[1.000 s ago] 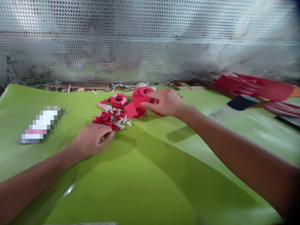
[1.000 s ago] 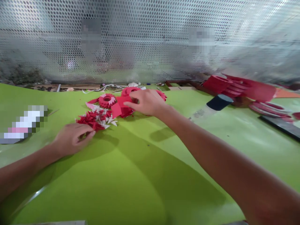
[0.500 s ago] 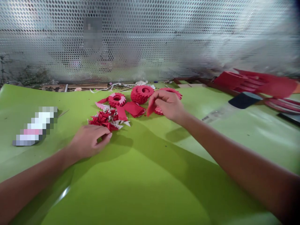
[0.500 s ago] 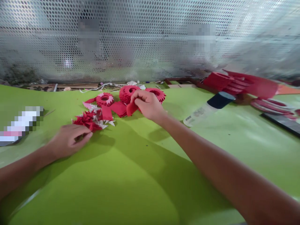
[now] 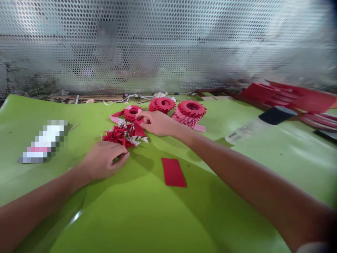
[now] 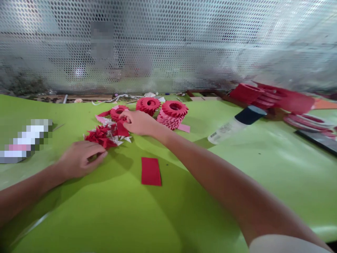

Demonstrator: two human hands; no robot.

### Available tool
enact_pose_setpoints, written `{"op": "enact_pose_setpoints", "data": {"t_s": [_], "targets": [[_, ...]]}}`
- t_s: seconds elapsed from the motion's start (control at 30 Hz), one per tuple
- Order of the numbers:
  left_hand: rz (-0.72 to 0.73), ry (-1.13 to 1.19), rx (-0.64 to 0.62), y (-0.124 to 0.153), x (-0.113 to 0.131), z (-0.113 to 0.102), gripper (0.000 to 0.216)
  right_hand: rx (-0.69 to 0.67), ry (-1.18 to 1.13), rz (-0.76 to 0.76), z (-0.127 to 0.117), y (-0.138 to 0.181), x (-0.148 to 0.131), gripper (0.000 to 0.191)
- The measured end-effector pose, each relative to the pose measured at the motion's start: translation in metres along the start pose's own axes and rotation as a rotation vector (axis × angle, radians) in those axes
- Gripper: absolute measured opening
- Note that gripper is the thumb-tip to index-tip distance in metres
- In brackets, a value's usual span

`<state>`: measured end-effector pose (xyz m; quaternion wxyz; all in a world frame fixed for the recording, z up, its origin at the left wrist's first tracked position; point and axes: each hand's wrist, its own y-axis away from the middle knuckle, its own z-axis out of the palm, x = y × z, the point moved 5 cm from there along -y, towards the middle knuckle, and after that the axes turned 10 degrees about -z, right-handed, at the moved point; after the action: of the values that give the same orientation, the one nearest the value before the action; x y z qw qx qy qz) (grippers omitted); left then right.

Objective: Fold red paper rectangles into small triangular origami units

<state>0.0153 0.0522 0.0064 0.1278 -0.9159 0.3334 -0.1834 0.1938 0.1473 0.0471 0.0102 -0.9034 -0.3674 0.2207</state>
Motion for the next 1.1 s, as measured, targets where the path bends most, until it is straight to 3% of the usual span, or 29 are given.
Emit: {"op": "enact_pose_setpoints", "data": {"t_s": [0.07, 0.23, 0.33, 0.47, 0.6, 0.83, 0.93, 1.03, 1.1], "targets": [[0.057, -0.026, 0.009, 0.001, 0.003, -0.001, 0.033, -0.061, 0.068, -0.043, 0.004, -0.005, -0.002, 0.036], [0.258, -0.057, 0.002, 0.004, 0.03, -0.005, 0.032, -0.054, 0.051, -0.012, 0.006, -0.01, -0.002, 0.039], [0.272, -0.017, -0.102, 0.007, 0.05, -0.002, 0.026, -0.052, 0.04, -0.003, 0.006, -0.009, 0.0, 0.032], [0.362, 0.0, -0.203, 0.013, 0.069, 0.006, 0.031, -0.053, 0.019, -0.01, 0.006, -0.009, 0.006, 0.028], [0.38, -0.013, -0.19, 0.013, 0.065, 0.008, 0.028, -0.136, 0.035, -0.033, 0.011, -0.008, 0.01, 0.028], [0.353, 0.012, -0.16, 0.01, 0.056, 0.007, 0.024, -0.055, -0.091, -0.089, -0.003, -0.003, 0.014, 0.014], [0.334, 0.02, -0.173, 0.011, 0.054, 0.007, 0.024, 0.075, -0.158, -0.088, -0.024, 0.005, 0.018, 0.016], [0.314, 0.027, -0.19, 0.011, 0.053, 0.007, 0.023, 0.396, -0.097, -0.107, -0.05, 0.024, 0.02, 0.015], [0.306, 0.033, -0.202, 0.011, 0.053, 0.008, 0.023, 0.534, 0.044, -0.122, -0.058, 0.04, 0.019, 0.013]]}}
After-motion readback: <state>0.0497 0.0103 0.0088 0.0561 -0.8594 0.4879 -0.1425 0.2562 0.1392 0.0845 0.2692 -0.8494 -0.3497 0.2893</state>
